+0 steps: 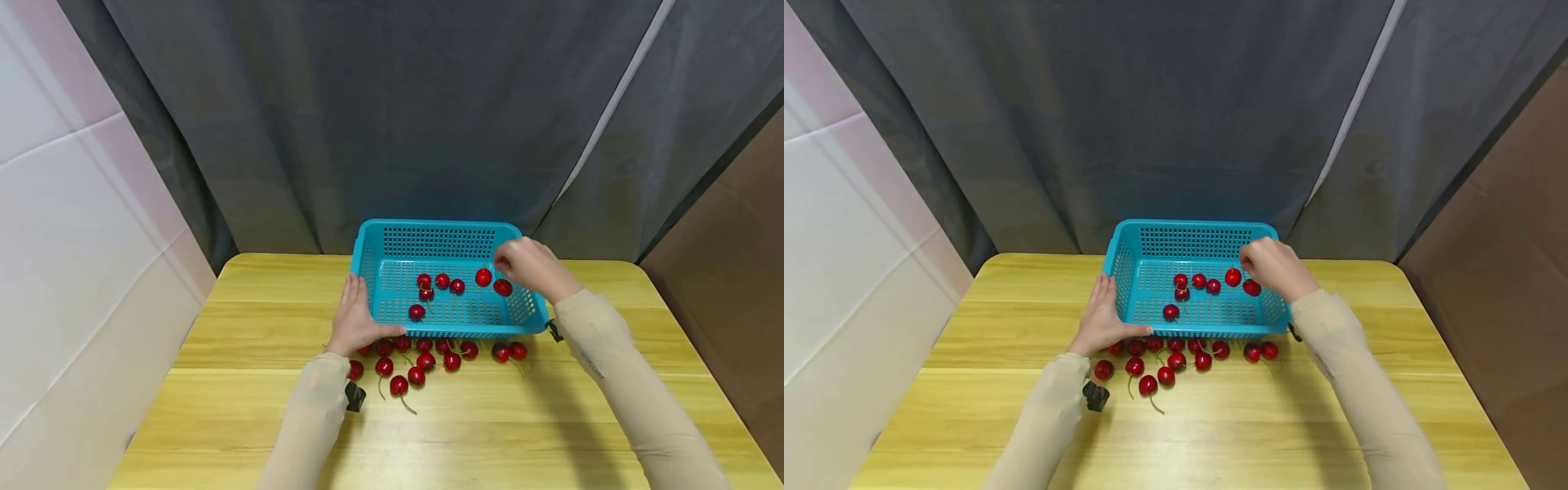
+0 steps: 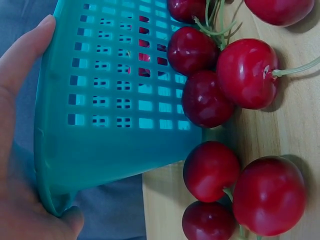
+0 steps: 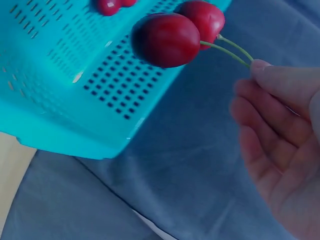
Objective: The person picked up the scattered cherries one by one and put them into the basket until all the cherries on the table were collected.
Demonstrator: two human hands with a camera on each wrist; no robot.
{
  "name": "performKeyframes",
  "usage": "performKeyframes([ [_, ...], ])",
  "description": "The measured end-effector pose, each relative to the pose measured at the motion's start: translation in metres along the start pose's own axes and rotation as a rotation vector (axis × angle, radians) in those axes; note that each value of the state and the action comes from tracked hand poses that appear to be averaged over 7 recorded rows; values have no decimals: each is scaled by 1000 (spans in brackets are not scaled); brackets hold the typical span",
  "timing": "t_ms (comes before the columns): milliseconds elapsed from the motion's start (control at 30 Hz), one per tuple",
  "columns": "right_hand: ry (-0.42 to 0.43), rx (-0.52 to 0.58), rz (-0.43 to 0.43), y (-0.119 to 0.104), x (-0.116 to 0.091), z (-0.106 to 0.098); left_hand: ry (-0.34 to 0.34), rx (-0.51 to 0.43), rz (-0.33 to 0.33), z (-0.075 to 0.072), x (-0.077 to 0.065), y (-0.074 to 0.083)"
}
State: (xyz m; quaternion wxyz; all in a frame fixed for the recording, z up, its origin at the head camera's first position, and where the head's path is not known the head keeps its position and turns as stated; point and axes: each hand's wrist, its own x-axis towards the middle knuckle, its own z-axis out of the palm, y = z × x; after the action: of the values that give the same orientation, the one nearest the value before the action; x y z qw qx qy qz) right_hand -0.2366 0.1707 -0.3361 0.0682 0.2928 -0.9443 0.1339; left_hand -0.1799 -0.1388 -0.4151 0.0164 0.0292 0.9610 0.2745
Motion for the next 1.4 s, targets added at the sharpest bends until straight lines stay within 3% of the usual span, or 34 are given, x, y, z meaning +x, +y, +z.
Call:
performKeyframes([
  [267, -89, -7, 53, 13, 32, 16, 5, 6, -2, -1, 0, -1],
  [600, -176, 2, 168, 28, 55, 35, 20, -1, -1, 1, -1, -4],
  [900, -253, 36, 249, 33, 67, 39, 15, 3, -4, 1, -2, -5],
  [1400, -252, 26, 334, 30, 75, 47, 30, -8, 28, 1, -3, -3],
])
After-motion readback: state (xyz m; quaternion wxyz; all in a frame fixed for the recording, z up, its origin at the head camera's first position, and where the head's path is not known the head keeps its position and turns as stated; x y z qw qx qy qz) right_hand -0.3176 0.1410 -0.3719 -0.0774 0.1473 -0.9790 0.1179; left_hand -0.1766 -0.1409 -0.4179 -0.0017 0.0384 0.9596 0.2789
